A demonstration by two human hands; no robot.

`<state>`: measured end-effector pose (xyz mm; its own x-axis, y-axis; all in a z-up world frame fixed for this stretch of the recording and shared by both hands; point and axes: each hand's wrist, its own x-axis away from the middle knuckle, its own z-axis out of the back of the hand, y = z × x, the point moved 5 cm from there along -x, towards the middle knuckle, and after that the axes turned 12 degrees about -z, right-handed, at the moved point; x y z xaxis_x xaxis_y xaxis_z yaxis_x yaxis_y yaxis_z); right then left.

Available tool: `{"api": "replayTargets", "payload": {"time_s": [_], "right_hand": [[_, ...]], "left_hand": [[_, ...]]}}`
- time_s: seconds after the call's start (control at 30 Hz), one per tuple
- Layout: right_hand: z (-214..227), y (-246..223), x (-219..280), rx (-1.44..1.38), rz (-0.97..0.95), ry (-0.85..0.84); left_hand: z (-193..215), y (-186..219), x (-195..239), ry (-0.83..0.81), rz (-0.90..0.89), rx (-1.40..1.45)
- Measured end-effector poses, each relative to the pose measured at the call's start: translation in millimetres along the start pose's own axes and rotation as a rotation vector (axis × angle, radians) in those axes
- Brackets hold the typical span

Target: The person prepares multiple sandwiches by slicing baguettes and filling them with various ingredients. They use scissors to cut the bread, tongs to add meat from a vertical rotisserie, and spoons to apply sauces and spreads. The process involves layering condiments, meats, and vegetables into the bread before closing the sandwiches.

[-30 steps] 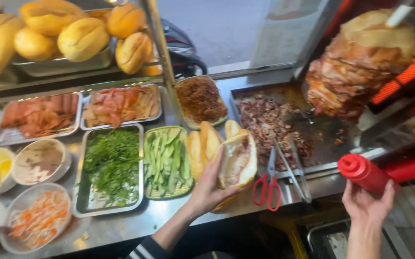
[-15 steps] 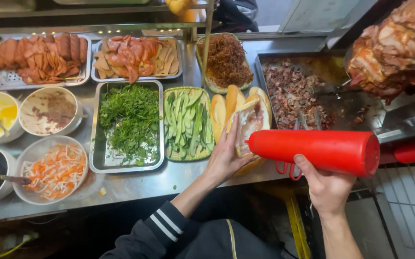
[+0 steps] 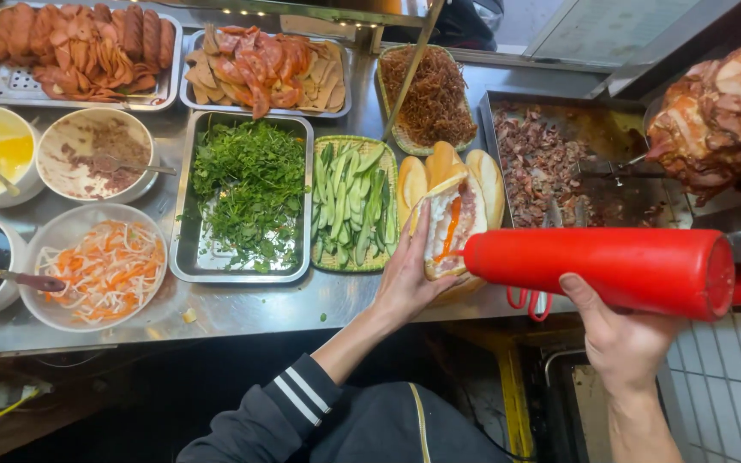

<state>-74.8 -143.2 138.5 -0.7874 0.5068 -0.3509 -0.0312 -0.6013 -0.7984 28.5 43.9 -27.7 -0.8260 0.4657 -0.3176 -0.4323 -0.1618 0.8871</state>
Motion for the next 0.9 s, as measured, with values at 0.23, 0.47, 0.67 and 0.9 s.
{"api": "replayTargets", "payload": {"time_s": [0.23,0.47,0.67,0.9], "right_hand": [[-7,19,-38,-0.204,0.074,0.1],[-26,76,-35,-0.781,-0.69,0.229],[-57,106,-13,-1.078,-1.124,0.22],[-61,115,-10,-1.168,-1.015,0.161]], "left_hand": [[10,29,6,0.015,-0.118,0.044],[57,57,34,-0.007,-0.106,-0.016],[163,103,23,0.189,-0.255,-0.157],[304,180,-24,0.513,-0.3,-0.397]]}}
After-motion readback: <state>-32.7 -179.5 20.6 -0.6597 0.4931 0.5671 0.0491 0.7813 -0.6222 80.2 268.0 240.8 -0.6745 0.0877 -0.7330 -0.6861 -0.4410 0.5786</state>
